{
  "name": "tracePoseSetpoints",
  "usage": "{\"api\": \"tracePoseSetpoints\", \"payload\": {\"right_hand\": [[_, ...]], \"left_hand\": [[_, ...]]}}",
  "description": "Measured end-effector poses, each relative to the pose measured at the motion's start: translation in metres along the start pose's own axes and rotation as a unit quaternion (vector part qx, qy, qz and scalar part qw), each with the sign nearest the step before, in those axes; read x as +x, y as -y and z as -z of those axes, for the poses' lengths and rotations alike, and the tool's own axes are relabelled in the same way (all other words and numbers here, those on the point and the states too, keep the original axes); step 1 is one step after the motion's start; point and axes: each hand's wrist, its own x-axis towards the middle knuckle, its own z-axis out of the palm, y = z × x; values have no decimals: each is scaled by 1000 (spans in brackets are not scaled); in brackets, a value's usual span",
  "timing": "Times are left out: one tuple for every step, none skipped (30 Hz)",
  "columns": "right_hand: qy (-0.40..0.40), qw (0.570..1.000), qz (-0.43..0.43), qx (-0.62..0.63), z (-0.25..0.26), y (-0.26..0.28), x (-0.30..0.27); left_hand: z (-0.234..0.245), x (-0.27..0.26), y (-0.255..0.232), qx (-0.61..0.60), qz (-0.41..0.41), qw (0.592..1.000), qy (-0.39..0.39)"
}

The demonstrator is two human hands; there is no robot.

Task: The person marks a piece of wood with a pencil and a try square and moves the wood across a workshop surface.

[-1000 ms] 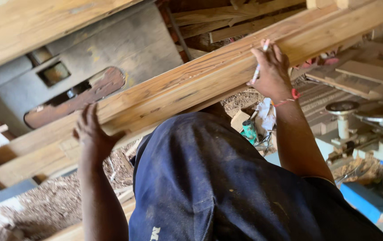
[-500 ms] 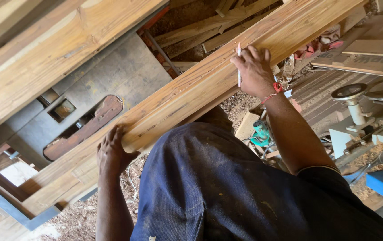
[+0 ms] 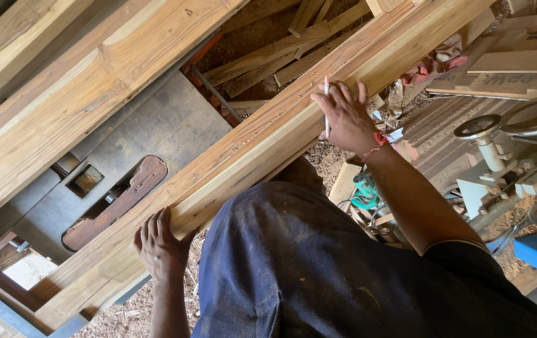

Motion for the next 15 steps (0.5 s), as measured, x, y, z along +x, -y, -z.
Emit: {"api": "tracePoseSetpoints", "payload": {"right_hand": [[-28,999,11,-13,-2,0,-3],[-54,998,22,-25,-5,-2,-6],[-66,997,30,-11,-9,-4,-8],[-78,996,40,4,-14,-7,-9],[-90,994,50,19,-20,-11,-9],[-98,994,56,7,-26,-13,-8],[-106,992,63,-5,-32,-14,-5],[-115,991,68,-17,-37,-17,-3],[-115,990,82,-15,-39,-20,-2],[-115,989,95,-13,-40,-21,-2],[-116,987,108,-11,-39,-21,-1],[-111,987,113,-7,-37,-20,0],[-106,987,118,-3,-35,-16,2],[-102,987,125,1,-32,-11,7],[-110,985,134,9,-28,-6,13]], "left_hand": [[-3,0,0,2,8,1000,2],[-5,-2,0,5,16,1000,6],[-7,-3,0,8,25,1000,10],[-8,-2,2,7,19,1000,15],[-8,1,4,6,13,1000,20],[-8,3,6,6,7,1000,24],[-7,4,7,12,17,998,52],[-6,8,9,18,26,996,79],[-6,10,10,24,35,993,107],[-6,11,11,21,28,994,102],[-7,12,13,18,21,995,98],[-8,14,16,16,14,995,93],[-8,14,20,15,12,995,95],[-8,14,25,15,10,995,97],[-8,16,31,14,9,995,99]]}}
